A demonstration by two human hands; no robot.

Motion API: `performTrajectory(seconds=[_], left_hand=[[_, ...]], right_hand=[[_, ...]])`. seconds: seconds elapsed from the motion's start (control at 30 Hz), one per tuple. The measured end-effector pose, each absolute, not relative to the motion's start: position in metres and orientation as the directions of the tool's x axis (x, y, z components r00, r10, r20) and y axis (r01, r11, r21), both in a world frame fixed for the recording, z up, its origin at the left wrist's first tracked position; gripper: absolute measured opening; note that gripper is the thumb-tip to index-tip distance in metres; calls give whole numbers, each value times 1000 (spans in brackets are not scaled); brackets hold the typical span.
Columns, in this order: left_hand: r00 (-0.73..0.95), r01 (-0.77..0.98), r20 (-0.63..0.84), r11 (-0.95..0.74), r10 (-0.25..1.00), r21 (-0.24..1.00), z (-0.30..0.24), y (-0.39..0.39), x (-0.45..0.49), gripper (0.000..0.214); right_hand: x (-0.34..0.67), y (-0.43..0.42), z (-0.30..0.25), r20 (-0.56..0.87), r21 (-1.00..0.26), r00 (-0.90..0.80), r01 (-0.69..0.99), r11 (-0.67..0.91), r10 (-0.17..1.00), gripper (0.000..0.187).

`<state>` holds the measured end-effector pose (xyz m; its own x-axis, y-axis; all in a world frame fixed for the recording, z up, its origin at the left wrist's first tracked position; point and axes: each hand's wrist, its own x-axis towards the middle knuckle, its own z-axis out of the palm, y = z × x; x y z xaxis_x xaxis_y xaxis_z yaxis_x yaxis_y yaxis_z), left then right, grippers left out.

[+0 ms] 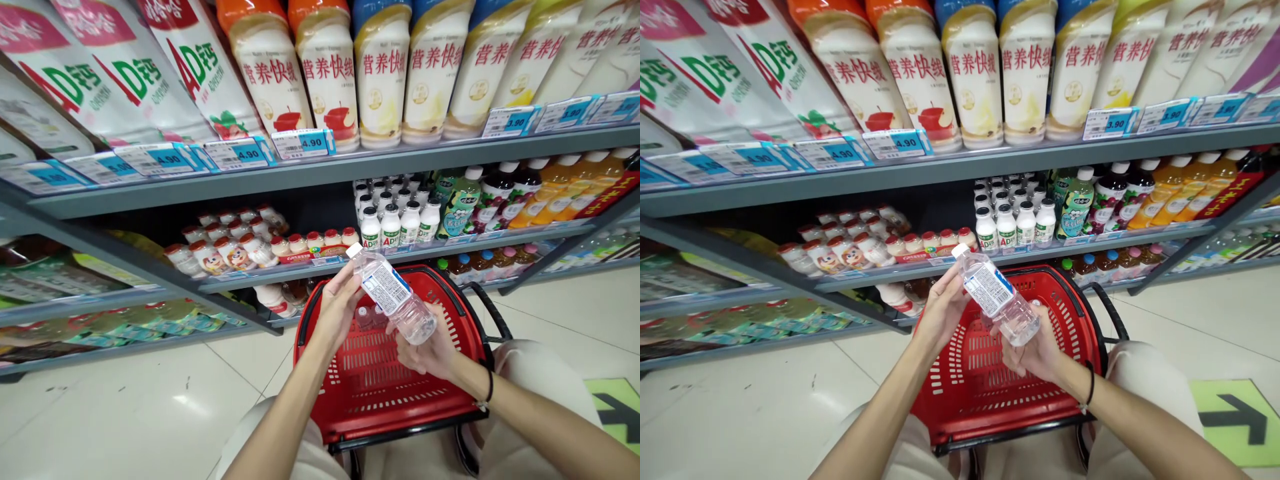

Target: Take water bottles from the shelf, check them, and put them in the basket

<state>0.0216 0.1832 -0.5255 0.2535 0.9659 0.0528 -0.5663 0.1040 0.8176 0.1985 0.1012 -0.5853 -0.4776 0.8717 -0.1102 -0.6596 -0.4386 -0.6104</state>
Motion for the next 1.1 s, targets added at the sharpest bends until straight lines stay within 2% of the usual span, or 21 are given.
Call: performTrajectory(seconds=[0.33, 0.53, 0.63, 0.73, 0.87, 1.0, 1.1], left_hand=[[200, -577, 29, 93, 979, 811, -529, 184, 21, 57], [207, -558, 17, 104, 978, 823, -528, 184, 22, 54], [227, -554, 33, 100, 973, 826, -527, 184, 23, 52], [250, -571, 40, 114, 967, 813, -528, 185, 24, 50], [246, -595, 25, 131, 969, 793, -531, 187, 26, 45], [249, -603, 29, 132, 968, 787, -529, 188, 27, 36], [261, -599, 12, 152, 965, 786, -525, 187, 25, 39]], right_hand=[[198, 102, -585, -68, -596, -515, -666, -449, 854, 80], [199, 102, -582, -75, -651, -476, -642, -405, 876, 79], [199, 103, -580, -107, -703, -395, -619, -351, 912, 73], [198, 104, -577, -142, -795, -263, -543, -269, 954, 60], [197, 102, -580, -146, -890, -174, -408, -206, 974, 60], [196, 102, -592, -58, -958, -88, -275, -80, 994, 58], [195, 102, -601, 22, -973, -52, -230, 9, 998, 52]])
